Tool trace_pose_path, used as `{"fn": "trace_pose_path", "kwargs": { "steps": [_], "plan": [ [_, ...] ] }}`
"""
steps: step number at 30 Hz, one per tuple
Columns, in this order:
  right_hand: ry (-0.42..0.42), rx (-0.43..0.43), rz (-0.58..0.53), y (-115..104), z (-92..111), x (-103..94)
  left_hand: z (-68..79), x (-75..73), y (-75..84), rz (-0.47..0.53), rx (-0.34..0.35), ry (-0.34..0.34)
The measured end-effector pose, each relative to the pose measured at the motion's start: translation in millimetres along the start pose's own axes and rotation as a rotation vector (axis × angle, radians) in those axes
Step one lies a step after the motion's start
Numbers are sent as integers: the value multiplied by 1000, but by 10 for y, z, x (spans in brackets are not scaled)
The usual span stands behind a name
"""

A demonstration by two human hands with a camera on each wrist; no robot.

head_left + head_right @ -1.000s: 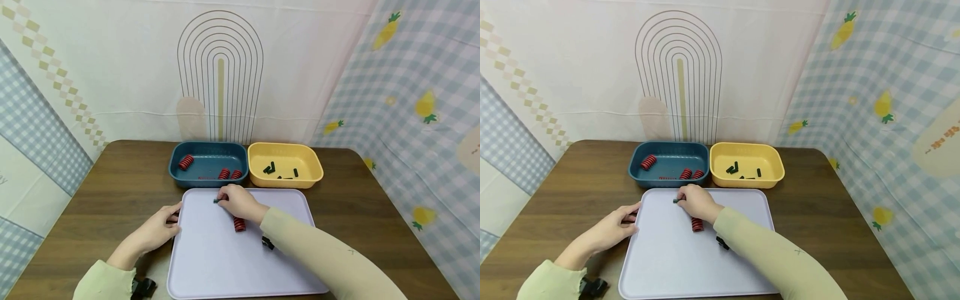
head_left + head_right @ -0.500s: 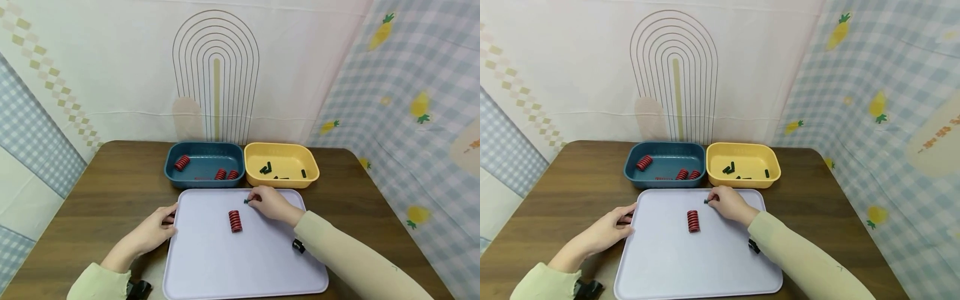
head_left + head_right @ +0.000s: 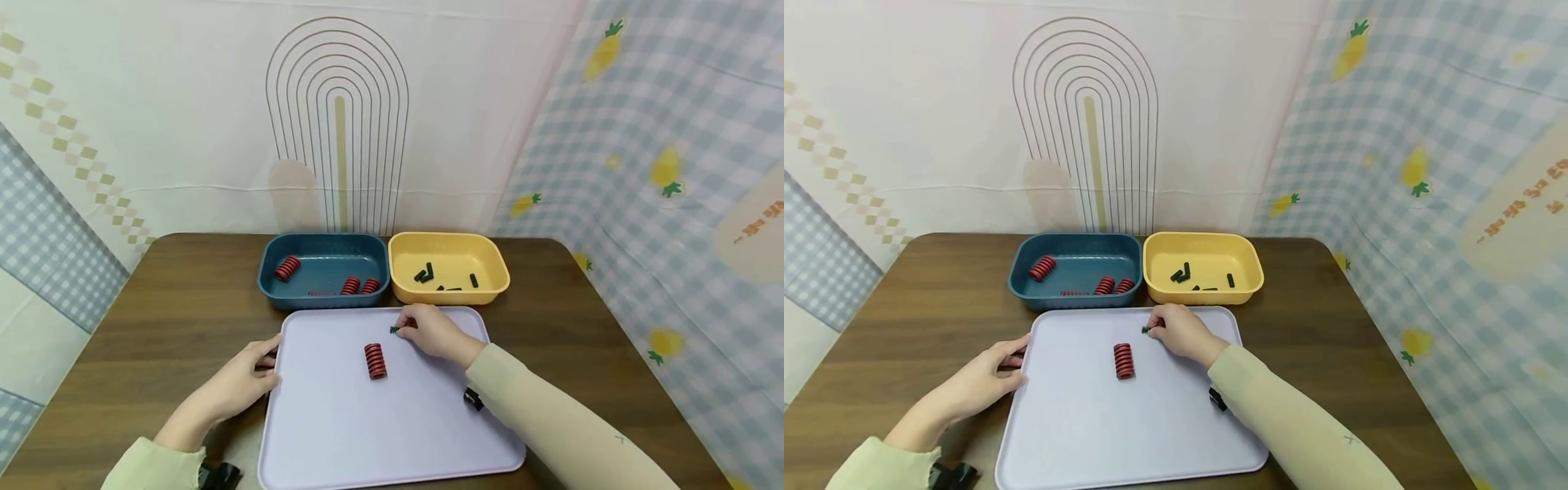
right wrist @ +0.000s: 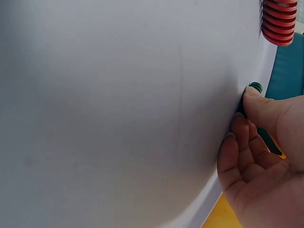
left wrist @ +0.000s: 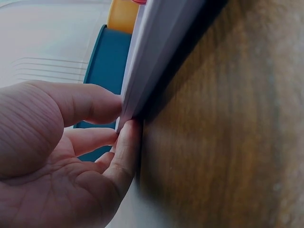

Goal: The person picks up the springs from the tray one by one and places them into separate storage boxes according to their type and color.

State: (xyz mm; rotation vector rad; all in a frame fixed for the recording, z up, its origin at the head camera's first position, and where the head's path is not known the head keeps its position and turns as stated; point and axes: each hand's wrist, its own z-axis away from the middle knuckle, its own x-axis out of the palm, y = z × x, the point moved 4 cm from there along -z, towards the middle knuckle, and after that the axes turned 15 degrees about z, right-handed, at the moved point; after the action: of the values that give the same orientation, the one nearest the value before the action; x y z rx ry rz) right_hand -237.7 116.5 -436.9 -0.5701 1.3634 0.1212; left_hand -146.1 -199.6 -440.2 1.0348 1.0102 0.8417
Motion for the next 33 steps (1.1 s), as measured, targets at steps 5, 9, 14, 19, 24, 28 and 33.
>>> {"fn": "trace_pose_path", "kwargs": {
  "steps": [5,9,14,19,24,28,33],
  "plan": [
    [33,-14,49,-26,-20,36,14,-19,-21,5,-5,7],
    [51,-44,87,-39,3,43,23,-25,-39,10,-13,6],
    [67,-39,64,-53,58,-76,26,-35,-54,16,-23,9],
    [145,-14,10,10,108,-284,18,-37,-63,13,-21,11],
    [243,6,-43,143,146,-521,7,-25,-54,11,-15,6],
    [320,46,-81,292,148,-711,4,-14,-24,3,-6,1],
    [343,129,-79,514,107,-827,-4,-6,-9,-3,4,-4]
  ]
}}
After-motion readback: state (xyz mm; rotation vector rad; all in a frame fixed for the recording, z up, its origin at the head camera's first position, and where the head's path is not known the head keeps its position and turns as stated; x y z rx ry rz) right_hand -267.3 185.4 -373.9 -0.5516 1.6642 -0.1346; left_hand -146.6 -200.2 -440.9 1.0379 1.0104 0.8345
